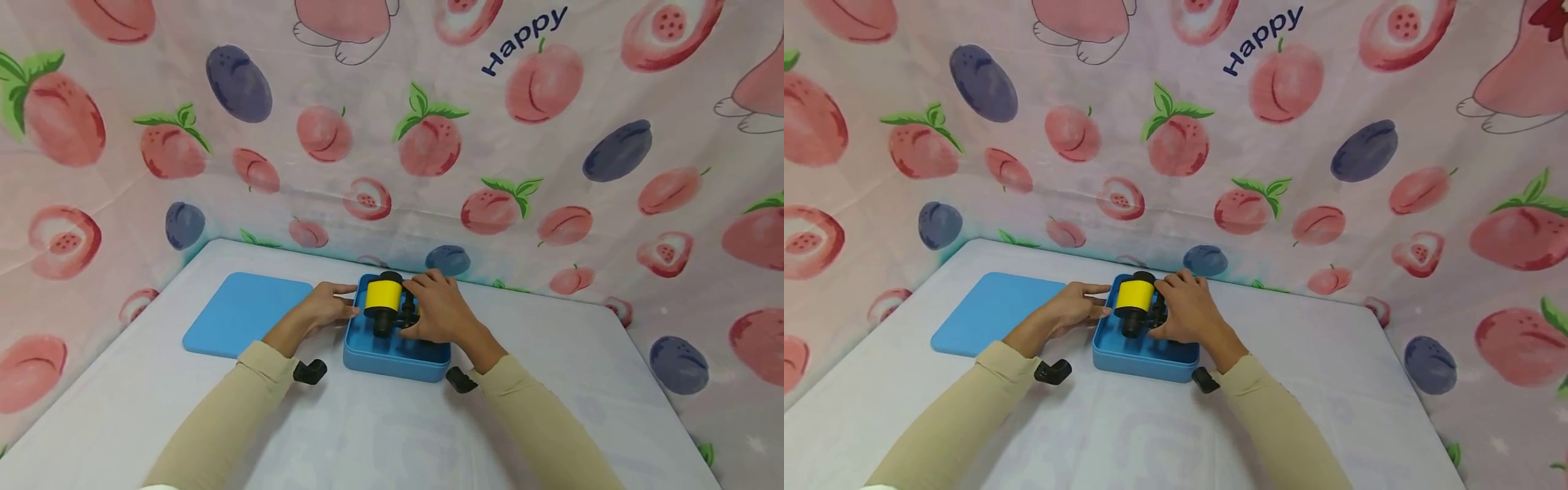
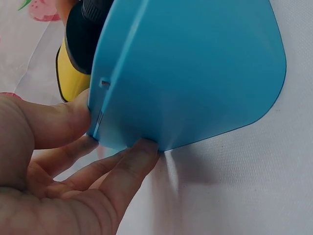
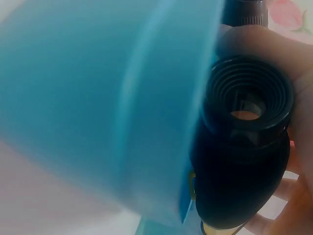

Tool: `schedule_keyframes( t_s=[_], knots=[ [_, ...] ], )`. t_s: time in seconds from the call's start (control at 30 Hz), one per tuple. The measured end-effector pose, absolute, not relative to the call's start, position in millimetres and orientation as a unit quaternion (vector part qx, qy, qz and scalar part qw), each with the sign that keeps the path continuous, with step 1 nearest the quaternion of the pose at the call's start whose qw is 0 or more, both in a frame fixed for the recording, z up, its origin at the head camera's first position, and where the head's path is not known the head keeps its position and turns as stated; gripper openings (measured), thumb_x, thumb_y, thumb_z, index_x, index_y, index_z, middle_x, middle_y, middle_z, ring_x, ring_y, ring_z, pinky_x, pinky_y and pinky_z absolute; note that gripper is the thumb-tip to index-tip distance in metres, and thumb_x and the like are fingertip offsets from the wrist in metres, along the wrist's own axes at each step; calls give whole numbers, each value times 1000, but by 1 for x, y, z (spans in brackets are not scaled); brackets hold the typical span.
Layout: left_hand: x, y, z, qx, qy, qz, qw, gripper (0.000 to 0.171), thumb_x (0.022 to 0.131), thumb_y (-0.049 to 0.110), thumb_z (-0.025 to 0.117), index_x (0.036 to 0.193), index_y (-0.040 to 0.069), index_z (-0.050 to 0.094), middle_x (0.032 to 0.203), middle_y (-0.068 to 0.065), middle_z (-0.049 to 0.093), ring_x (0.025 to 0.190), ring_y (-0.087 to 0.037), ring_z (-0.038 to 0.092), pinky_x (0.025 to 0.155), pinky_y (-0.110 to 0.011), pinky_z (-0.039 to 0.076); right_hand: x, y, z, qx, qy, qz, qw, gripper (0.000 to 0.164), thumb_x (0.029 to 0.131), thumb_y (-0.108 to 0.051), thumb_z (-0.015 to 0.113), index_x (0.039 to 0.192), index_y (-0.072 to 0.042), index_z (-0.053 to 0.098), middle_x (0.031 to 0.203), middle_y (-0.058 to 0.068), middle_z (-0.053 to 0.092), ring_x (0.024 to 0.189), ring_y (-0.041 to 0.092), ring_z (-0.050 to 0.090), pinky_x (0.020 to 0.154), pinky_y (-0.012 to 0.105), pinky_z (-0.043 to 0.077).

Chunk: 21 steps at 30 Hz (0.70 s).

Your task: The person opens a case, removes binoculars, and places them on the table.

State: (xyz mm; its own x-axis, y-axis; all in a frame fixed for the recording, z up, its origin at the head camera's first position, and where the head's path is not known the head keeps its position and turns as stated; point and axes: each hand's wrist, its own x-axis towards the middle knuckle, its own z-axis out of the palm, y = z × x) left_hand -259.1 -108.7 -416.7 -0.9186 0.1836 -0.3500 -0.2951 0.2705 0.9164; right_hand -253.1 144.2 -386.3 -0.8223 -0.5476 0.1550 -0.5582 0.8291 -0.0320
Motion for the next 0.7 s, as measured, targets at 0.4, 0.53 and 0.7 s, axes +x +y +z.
schedule_keyframes(
  t_s=[0.4,0.53,0.7],
  knots=[
    [-257,-108,-416,-31,764,613,200,68,100,2,66,162,7,38,157,-28,49,139,-39,58,114,-52,50,-246,158,-372,280,-957,37,66,96,72,-59,90,148,-11,57,148,10,60,139,34,46,114,63,42],
    [-257,-108,-417,-32,767,610,197,67,100,1,65,161,6,38,157,-29,49,139,-40,58,114,-52,49,-242,163,-368,281,-956,40,66,95,71,-58,91,148,-11,58,148,11,60,139,35,46,113,64,42],
    [-258,-108,-421,-30,767,612,193,67,100,1,65,161,6,38,156,-29,49,138,-40,59,114,-52,50,-239,168,-366,278,-957,38,72,96,71,-58,91,148,-11,58,148,11,60,139,36,46,114,64,41]
  ],
)
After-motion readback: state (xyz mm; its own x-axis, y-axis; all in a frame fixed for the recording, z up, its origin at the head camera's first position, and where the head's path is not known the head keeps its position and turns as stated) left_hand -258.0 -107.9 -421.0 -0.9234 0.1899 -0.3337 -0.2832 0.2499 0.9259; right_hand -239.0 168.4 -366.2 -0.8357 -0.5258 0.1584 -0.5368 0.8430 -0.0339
